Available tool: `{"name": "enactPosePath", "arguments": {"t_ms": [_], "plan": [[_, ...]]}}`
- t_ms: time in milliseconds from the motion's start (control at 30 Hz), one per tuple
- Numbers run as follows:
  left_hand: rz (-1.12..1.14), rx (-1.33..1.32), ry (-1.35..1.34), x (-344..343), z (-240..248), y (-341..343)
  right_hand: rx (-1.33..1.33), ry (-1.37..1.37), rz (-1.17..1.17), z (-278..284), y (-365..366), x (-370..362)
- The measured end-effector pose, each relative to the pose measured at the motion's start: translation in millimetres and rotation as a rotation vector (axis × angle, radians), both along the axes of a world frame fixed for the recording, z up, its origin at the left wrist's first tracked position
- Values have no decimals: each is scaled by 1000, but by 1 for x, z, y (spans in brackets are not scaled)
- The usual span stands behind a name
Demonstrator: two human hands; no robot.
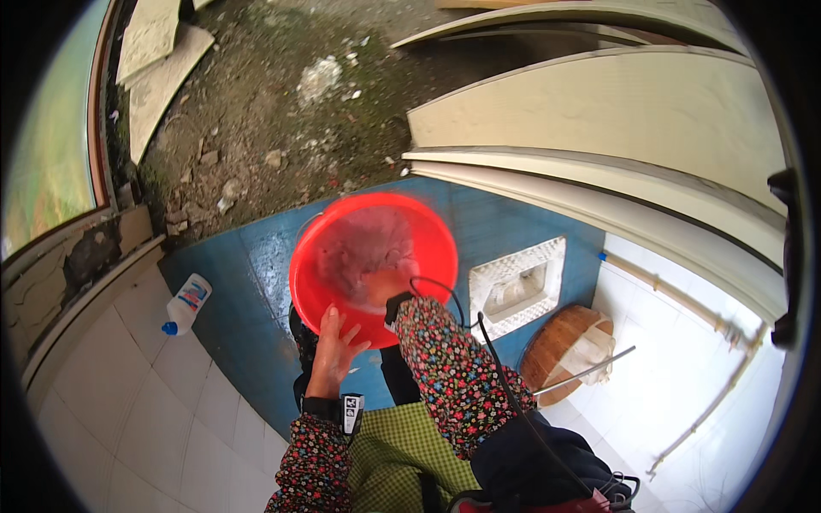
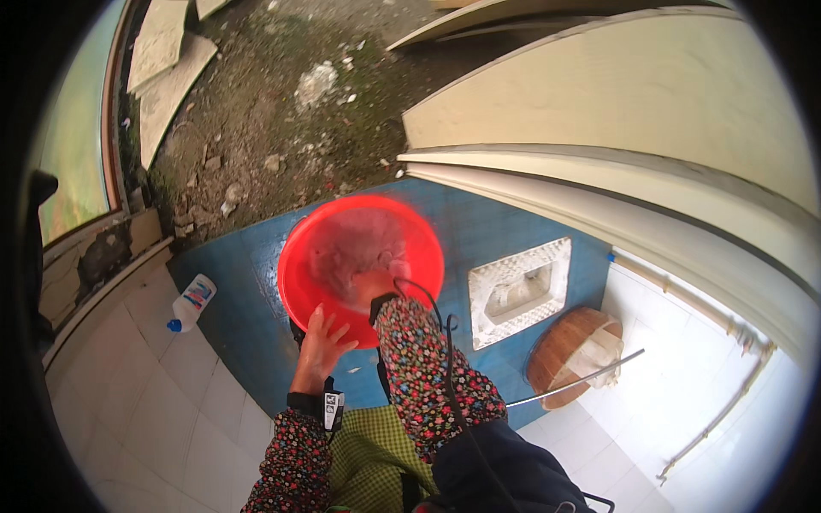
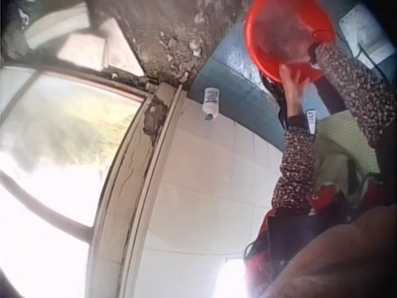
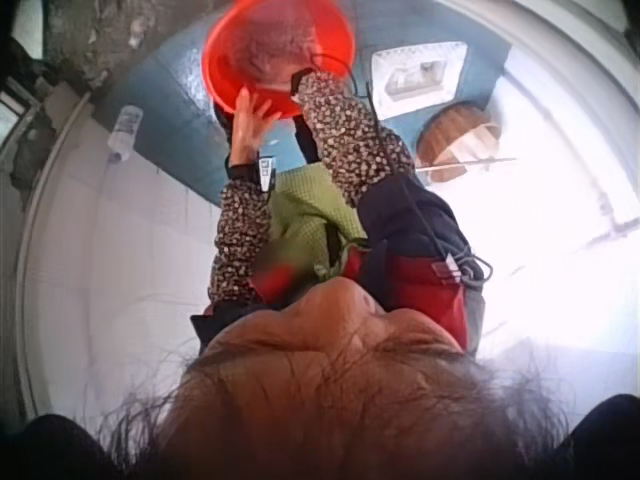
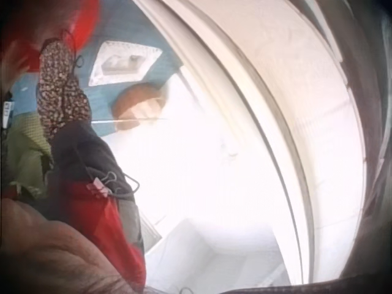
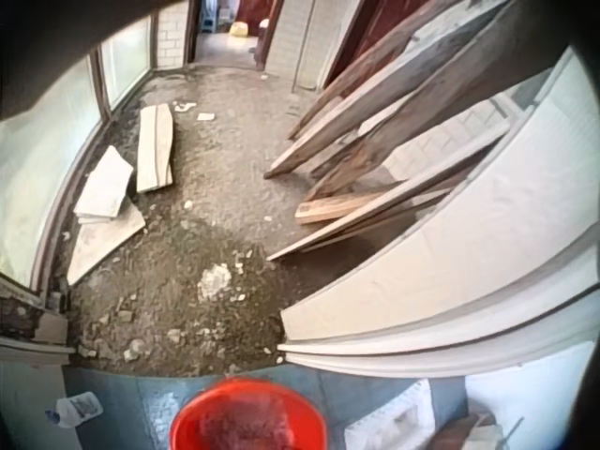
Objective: The person cleans a tiled floor by first wiping a corner with a cloth, then moving a wooden tub and a white plastic jug to access the area underneath. They wring the cloth in a red bucket and continue wiping the floor, then use a purple squeegee to push water toward the drain.
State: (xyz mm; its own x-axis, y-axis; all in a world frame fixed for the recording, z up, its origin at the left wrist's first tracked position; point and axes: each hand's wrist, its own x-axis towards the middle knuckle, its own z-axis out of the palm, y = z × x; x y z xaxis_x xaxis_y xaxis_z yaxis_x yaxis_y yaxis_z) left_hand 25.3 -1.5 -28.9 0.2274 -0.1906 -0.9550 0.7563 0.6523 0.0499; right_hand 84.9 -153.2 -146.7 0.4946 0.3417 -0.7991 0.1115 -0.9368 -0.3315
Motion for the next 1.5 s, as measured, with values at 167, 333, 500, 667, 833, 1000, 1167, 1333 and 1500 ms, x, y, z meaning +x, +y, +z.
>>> {"name": "enactPosePath", "arguments": {"t_ms": [167,333,500,667,833,1000,1167,1333,1500], "plan": [[-37,-173,60,-2,34,-1,286,116,-546,101,-3,-25],[115,-437,-229,4,83,-7,550,137,-721,243,-1,-26],[97,-389,-212,29,158,1,694,67,-667,361,-7,-30],[-103,-325,-401,52,226,8,882,193,-790,466,-12,-44],[-420,-352,-559,79,258,9,978,93,-819,530,-33,-59],[-590,-256,-628,113,342,-33,1007,-280,-1030,557,-91,-62],[-1253,219,-1918,134,476,-148,1042,-320,-1395,559,-193,-42],[-1178,-103,-1295,160,562,-316,1071,-465,-1500,603,-334,-23],[-1453,179,-1805,176,625,-483,1367,-633,-1566,684,-480,-30]]}}
